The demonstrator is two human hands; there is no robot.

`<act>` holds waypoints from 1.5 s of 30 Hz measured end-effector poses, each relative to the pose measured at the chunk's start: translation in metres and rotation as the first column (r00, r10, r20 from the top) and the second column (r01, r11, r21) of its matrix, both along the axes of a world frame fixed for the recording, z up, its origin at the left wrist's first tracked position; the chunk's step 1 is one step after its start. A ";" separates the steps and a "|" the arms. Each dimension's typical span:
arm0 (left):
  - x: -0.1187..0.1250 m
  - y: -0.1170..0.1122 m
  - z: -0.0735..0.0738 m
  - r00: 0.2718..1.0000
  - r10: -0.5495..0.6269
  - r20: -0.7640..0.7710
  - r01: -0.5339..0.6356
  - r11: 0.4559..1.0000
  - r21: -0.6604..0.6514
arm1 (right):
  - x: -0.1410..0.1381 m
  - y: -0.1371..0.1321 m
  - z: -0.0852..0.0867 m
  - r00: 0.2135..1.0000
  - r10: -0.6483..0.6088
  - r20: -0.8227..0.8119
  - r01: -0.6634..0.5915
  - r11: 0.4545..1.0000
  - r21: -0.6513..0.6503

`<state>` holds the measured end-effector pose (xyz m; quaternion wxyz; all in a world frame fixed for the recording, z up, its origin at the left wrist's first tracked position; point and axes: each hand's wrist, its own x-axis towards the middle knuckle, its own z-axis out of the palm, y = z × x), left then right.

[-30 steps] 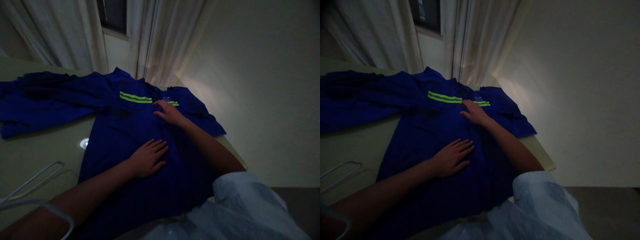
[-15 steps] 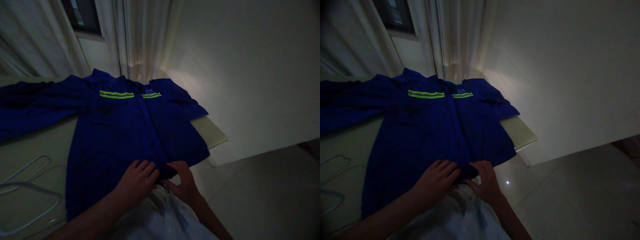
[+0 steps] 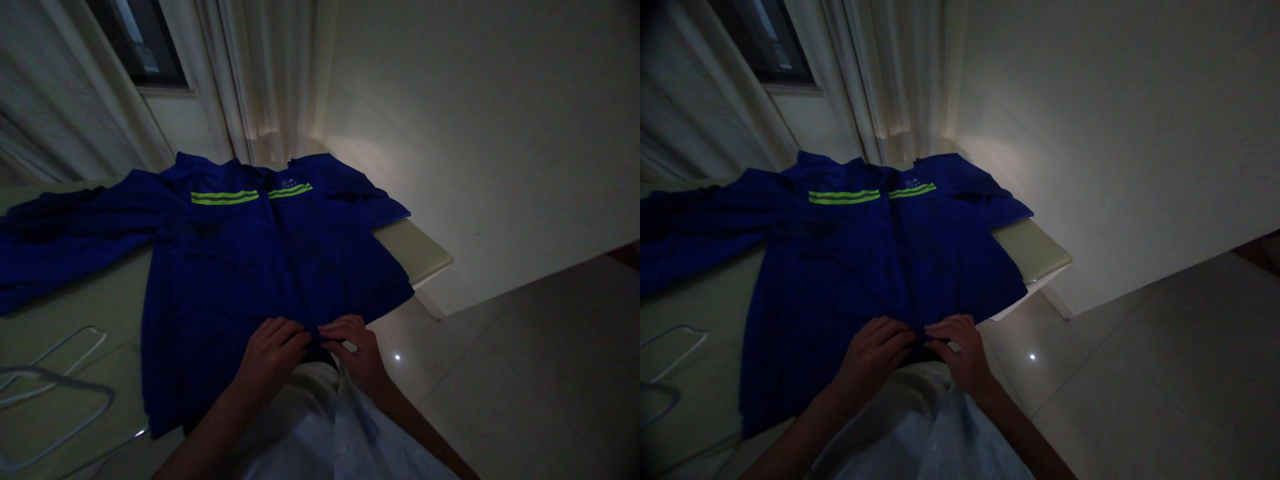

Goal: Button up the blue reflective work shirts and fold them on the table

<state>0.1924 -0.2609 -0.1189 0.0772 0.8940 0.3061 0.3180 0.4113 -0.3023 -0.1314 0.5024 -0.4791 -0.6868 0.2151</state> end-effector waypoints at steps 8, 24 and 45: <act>0.000 0.000 -0.002 1.000 0.028 0.010 -0.028 1.000 -0.012 | -0.001 -0.006 0.003 0.984 0.033 0.176 -0.040 0.999 0.035; 0.007 -0.001 -0.001 0.999 0.029 -0.043 -0.030 0.999 -0.028 | 0.001 0.000 0.015 0.965 0.089 0.248 -0.109 0.992 0.064; 0.016 0.003 -0.005 0.994 0.073 0.080 -0.089 0.968 0.234 | -0.019 0.178 0.091 0.837 0.326 0.440 -0.389 0.919 0.058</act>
